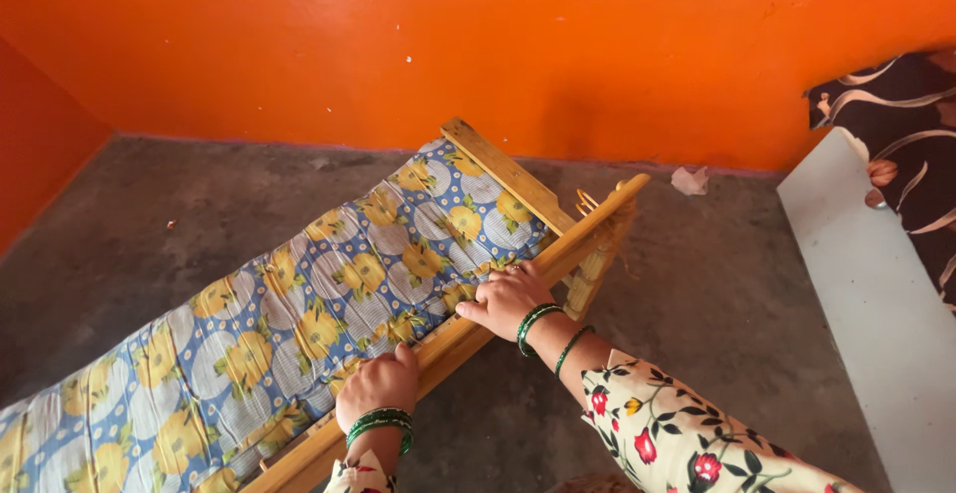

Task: The person assembles a small wooden bed frame by hand, lifting and aligning the wooden side rails and headboard components before patting the mattress down.

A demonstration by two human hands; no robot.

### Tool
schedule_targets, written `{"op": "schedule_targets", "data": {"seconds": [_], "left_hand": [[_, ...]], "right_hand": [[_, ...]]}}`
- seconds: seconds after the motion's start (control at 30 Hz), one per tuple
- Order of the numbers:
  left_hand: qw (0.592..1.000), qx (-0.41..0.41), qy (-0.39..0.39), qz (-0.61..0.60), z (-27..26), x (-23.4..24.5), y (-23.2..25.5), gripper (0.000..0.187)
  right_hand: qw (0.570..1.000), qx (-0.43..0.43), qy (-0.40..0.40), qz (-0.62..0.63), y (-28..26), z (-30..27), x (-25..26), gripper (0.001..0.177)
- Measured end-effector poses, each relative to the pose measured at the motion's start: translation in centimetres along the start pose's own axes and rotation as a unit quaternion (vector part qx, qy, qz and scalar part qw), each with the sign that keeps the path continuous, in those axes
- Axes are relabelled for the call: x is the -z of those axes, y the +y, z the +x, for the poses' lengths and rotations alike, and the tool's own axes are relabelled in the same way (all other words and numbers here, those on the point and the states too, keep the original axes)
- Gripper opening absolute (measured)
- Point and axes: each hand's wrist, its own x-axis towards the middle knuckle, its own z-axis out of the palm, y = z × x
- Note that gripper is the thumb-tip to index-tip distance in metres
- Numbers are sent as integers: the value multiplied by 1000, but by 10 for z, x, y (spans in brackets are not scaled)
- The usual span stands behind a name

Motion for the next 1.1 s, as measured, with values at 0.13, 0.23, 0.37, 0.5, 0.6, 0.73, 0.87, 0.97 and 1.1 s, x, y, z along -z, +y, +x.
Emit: {"op": "schedule_targets", "data": {"seconds": [0.13,0.23,0.37,0.5,0.6,0.73,0.87,0.97,1.1], "left_hand": [[1000,12,-9,-1,3,0,-7,61],[999,31,-14,14,10,-3,-12,60],[997,83,1,11,20,-6,-24,59],[991,130,-8,-5,22,-10,-10,63],[997,79,-15,-4,22,-13,40,66],[997,68,-19,-21,16,-15,130,58],[999,9,-48,23,7,-9,194,53],[997,-36,-54,39,11,-14,230,45],[995,-96,-25,31,27,-33,266,43]], "right_hand": [[1000,21,0,21,0,3,3,57],[996,1,-86,13,15,20,16,60],[992,-15,-116,-56,70,36,35,64],[989,-39,-104,-95,140,49,52,62],[993,-27,-82,-75,165,62,58,60],[993,-36,-88,-63,176,59,69,60],[987,-66,-144,-33,177,61,89,61],[980,-56,-184,-48,170,63,96,58],[977,-47,-197,-60,166,64,93,63]]}}
